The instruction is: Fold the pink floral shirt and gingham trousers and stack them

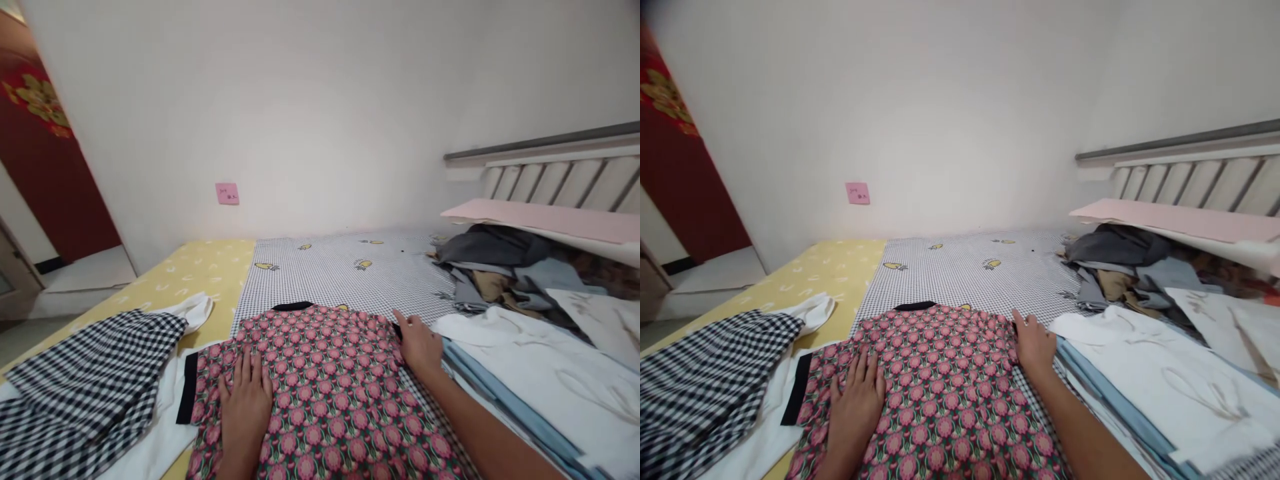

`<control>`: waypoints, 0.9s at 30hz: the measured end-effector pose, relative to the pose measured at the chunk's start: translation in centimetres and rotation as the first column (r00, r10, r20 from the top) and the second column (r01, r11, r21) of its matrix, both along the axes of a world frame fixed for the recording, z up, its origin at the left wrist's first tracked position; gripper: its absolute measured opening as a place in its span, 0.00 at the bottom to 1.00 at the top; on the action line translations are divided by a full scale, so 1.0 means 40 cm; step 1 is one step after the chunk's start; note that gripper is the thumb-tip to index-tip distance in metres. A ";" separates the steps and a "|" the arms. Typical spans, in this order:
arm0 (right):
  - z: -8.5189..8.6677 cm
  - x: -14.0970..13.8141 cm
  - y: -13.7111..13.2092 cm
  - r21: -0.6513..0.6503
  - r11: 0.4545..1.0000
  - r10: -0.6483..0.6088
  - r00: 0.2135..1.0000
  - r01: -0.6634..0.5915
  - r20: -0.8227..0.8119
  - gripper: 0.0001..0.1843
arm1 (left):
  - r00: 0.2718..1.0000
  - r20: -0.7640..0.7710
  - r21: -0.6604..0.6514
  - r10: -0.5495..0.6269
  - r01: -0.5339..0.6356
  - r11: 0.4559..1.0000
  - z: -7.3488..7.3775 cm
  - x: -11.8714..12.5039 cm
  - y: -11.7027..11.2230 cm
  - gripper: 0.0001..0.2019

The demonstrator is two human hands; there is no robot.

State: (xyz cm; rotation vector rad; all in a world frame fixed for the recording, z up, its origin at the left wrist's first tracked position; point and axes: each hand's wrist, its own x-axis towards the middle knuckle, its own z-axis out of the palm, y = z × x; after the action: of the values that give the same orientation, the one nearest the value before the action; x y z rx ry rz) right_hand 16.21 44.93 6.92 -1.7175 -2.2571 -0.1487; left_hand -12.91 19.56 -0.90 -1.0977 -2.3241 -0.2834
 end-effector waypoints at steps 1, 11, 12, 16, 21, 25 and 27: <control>0.006 0.001 -0.005 0.069 0.997 -0.030 0.999 0.028 0.021 0.32 | 1.000 -0.008 -0.004 0.001 -0.001 1.000 0.000 0.000 0.000 0.26; -0.097 -0.177 -0.262 -0.143 0.691 0.720 0.692 -0.708 0.057 0.27 | 0.997 0.073 -0.064 0.029 -0.024 0.998 0.029 0.013 0.002 0.25; -0.117 -0.182 -0.249 -0.203 0.715 0.691 0.721 -0.669 0.054 0.28 | 0.996 0.085 -0.067 0.031 -0.025 0.997 0.032 0.015 0.001 0.25; -0.165 -0.189 -0.119 -0.252 0.899 0.396 0.911 -0.359 0.115 0.30 | 0.987 0.157 -0.063 0.022 -0.013 0.998 0.040 0.028 -0.008 0.24; -0.205 -0.213 -0.014 -0.220 0.942 0.266 0.964 -0.254 0.026 0.35 | 0.943 0.312 -0.026 -0.119 0.134 0.991 0.044 0.024 -0.046 0.23; -0.235 -0.214 -0.018 -0.103 0.958 0.265 0.963 -0.268 -0.042 0.37 | 0.932 0.354 0.136 0.073 -0.129 0.982 0.085 -0.054 -0.110 0.22; -0.238 -0.213 -0.028 -0.054 0.958 0.277 0.958 -0.282 -0.078 0.38 | 0.884 0.395 0.221 0.249 -0.355 0.908 0.114 -0.114 -0.140 0.22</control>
State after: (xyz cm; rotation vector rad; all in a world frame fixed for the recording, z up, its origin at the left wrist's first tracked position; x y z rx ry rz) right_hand 7.70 43.82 -2.59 -1.3877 -2.4454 0.0468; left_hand -17.47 13.95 3.66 -0.5559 -2.6209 -0.7276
